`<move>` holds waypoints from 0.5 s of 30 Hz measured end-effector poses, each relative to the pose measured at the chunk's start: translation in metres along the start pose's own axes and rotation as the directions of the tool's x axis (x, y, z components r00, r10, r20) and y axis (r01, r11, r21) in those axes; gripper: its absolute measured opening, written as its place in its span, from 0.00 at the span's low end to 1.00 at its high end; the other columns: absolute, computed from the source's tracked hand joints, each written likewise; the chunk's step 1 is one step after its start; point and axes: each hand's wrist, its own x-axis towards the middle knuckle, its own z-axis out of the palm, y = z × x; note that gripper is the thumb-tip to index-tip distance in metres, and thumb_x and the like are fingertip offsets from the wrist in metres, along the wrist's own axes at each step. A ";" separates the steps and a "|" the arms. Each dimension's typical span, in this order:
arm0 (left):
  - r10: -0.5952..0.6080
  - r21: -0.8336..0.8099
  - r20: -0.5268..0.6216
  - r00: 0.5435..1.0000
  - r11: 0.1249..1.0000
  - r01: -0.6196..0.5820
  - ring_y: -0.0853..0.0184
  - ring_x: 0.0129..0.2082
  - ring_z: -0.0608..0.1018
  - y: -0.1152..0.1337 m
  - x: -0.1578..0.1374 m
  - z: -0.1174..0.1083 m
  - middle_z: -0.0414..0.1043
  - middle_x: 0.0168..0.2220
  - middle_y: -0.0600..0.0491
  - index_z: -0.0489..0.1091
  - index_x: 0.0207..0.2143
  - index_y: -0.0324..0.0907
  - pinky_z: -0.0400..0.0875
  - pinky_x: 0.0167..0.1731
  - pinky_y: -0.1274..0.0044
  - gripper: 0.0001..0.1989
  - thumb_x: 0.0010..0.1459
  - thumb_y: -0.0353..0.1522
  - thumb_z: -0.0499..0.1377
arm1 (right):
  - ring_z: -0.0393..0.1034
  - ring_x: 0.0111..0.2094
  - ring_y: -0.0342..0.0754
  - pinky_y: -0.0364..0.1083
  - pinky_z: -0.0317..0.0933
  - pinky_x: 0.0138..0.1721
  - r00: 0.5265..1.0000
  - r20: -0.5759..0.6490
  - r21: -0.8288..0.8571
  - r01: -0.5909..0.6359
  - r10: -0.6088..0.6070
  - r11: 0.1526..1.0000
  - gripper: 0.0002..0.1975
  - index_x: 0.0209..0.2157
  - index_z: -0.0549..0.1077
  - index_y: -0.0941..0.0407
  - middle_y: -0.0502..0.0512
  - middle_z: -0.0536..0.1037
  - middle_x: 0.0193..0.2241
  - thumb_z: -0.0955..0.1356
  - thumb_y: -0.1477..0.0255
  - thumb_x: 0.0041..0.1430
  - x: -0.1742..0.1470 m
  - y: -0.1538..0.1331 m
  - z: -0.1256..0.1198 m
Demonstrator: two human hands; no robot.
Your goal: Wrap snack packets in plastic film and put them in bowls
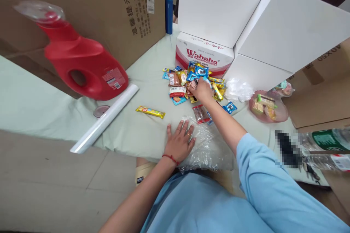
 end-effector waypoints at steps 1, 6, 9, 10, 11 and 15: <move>-0.002 0.000 0.002 1.000 1.000 0.002 0.54 0.74 0.54 0.000 0.000 0.000 0.52 0.74 0.49 0.58 0.70 0.51 0.35 0.68 0.40 0.28 0.72 0.47 0.44 | 0.70 0.55 0.65 0.57 0.66 0.51 0.999 0.042 -0.009 -0.022 0.022 1.000 0.30 0.57 0.65 0.60 0.71 0.76 0.53 0.72 0.58 0.61 0.004 -0.008 0.004; -0.011 -0.033 -0.015 1.000 0.999 0.011 0.54 0.73 0.55 0.001 -0.001 0.000 0.52 0.74 0.51 0.58 0.70 0.53 0.35 0.69 0.42 0.28 0.71 0.48 0.44 | 0.74 0.50 0.64 0.57 0.66 0.49 0.999 -0.020 0.013 0.027 -0.027 1.000 0.25 0.55 0.66 0.59 0.69 0.78 0.50 0.71 0.63 0.60 0.000 0.005 -0.001; -0.012 -0.060 -0.023 1.000 0.998 0.010 0.55 0.74 0.54 0.000 -0.001 0.000 0.52 0.74 0.50 0.59 0.70 0.53 0.32 0.69 0.43 0.28 0.71 0.47 0.45 | 0.74 0.47 0.62 0.56 0.67 0.48 0.988 -0.081 0.106 0.143 -0.135 0.984 0.24 0.52 0.67 0.57 0.65 0.79 0.47 0.72 0.67 0.56 -0.028 0.039 -0.026; -0.011 -0.069 -0.022 1.000 0.998 0.009 0.54 0.74 0.54 0.000 -0.001 -0.001 0.52 0.74 0.50 0.59 0.70 0.52 0.31 0.69 0.42 0.28 0.71 0.47 0.45 | 0.74 0.46 0.60 0.55 0.67 0.47 0.982 -0.067 0.163 0.187 -0.178 0.969 0.25 0.52 0.67 0.57 0.63 0.79 0.47 0.73 0.67 0.54 -0.043 0.051 -0.036; -0.010 -0.076 -0.021 1.000 0.997 0.009 0.54 0.73 0.54 0.000 -0.001 -0.001 0.52 0.74 0.50 0.59 0.70 0.52 0.31 0.69 0.42 0.28 0.71 0.47 0.45 | 0.74 0.44 0.59 0.54 0.67 0.46 0.972 -0.033 0.227 0.233 -0.231 0.946 0.26 0.52 0.66 0.56 0.60 0.79 0.46 0.73 0.67 0.52 -0.060 0.063 -0.045; -0.012 -0.098 -0.019 1.000 0.995 0.010 0.53 0.74 0.53 0.000 -0.001 -0.001 0.51 0.74 0.49 0.57 0.70 0.51 0.29 0.68 0.42 0.28 0.71 0.45 0.46 | 0.73 0.42 0.53 0.49 0.66 0.44 0.820 0.309 0.361 0.368 -0.482 0.857 0.25 0.50 0.68 0.53 0.54 0.78 0.44 0.74 0.69 0.51 -0.133 0.093 -0.063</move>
